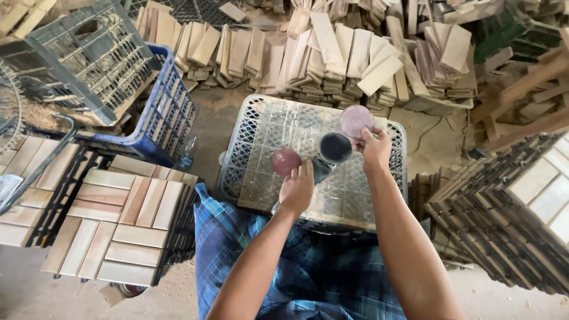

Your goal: Using a handheld orbital sander to smooth the surface of a wooden tile panel, stacking the finished panel, and replacing the sanding disc.

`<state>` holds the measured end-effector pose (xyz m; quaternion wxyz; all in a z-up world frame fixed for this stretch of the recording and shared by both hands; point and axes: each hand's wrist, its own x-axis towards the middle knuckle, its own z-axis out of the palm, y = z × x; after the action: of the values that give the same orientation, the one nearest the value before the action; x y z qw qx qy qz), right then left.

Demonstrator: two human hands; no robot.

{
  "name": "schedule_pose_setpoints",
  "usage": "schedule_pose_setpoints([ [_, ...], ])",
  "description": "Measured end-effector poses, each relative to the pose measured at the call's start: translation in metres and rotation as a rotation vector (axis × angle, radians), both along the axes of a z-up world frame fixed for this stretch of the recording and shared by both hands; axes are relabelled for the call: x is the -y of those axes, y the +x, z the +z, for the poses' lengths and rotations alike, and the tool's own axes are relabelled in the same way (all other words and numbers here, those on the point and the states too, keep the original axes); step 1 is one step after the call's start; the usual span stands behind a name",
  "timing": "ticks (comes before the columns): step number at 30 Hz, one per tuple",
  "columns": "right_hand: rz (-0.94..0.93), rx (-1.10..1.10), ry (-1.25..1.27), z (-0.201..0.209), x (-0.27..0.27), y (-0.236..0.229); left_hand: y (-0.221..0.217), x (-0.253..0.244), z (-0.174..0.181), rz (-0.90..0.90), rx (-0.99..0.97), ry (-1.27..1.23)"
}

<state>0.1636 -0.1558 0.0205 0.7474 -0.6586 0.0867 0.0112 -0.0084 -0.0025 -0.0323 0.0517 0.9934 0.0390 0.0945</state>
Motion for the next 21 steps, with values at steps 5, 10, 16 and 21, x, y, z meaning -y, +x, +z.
schedule_pose_setpoints([
  [5, -0.145, 0.033, -0.009, -0.013, 0.036, 0.005, 0.011, -0.008, 0.005, 0.047, -0.190, -0.133],
  [10, -0.345, -0.017, -0.076, -0.058, 0.085, 0.017, 0.004, -0.004, 0.019, 0.038, -0.192, -0.128],
  [16, -0.570, -0.111, -0.410, -0.131, 0.165, 0.042, 0.012, -0.008, -0.015, 0.034, -0.036, -0.057],
  [21, -0.541, -0.185, -0.703, -0.127, 0.176, 0.030, 0.012, -0.008, -0.019, 0.035, -0.008, -0.078],
])
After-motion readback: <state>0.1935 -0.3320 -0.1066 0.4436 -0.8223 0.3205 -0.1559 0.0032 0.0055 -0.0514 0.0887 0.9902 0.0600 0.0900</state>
